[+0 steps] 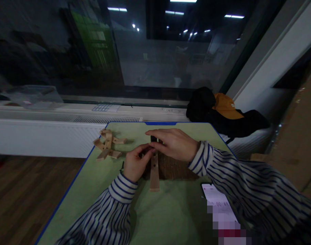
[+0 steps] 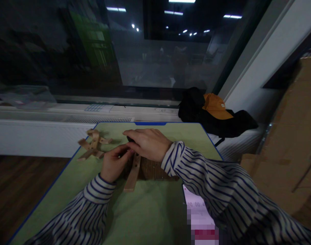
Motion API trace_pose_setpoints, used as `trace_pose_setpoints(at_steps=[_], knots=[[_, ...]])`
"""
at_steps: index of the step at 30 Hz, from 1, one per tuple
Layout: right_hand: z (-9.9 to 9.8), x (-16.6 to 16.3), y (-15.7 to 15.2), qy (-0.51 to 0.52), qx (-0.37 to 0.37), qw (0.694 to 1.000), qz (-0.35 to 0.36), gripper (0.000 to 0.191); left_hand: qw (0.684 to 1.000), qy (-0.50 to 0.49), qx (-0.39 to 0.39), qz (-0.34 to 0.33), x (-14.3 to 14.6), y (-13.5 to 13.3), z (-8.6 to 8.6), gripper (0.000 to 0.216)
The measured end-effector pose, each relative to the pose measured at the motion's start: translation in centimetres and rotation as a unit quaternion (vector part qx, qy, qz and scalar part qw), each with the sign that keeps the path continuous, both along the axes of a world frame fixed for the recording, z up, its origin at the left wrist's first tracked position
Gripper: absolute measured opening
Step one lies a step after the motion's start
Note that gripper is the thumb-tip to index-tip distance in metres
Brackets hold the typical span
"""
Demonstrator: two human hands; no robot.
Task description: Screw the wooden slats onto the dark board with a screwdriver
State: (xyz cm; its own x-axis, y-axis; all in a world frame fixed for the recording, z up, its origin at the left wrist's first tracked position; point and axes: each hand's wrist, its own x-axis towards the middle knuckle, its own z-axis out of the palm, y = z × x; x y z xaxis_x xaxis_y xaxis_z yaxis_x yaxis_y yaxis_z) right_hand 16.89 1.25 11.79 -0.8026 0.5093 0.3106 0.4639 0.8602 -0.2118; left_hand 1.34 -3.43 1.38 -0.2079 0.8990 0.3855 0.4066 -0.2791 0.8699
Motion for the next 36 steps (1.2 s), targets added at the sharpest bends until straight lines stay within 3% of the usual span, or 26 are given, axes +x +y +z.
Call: trace_pose_setpoints(at_steps=[27,36], knots=[[-0.13,0.26,0.05,0.012,-0.012,1.0,0.008,0.043,1.0,-0.006,-0.001,-0.009,0.01,0.02,0.22,0.023],[-0.36,0.2,0.27,0.021,-0.011,1.0,0.009,0.034,1.0,-0.009,-0.007,-0.017,-0.07,-0.03,-0.18,0.026]])
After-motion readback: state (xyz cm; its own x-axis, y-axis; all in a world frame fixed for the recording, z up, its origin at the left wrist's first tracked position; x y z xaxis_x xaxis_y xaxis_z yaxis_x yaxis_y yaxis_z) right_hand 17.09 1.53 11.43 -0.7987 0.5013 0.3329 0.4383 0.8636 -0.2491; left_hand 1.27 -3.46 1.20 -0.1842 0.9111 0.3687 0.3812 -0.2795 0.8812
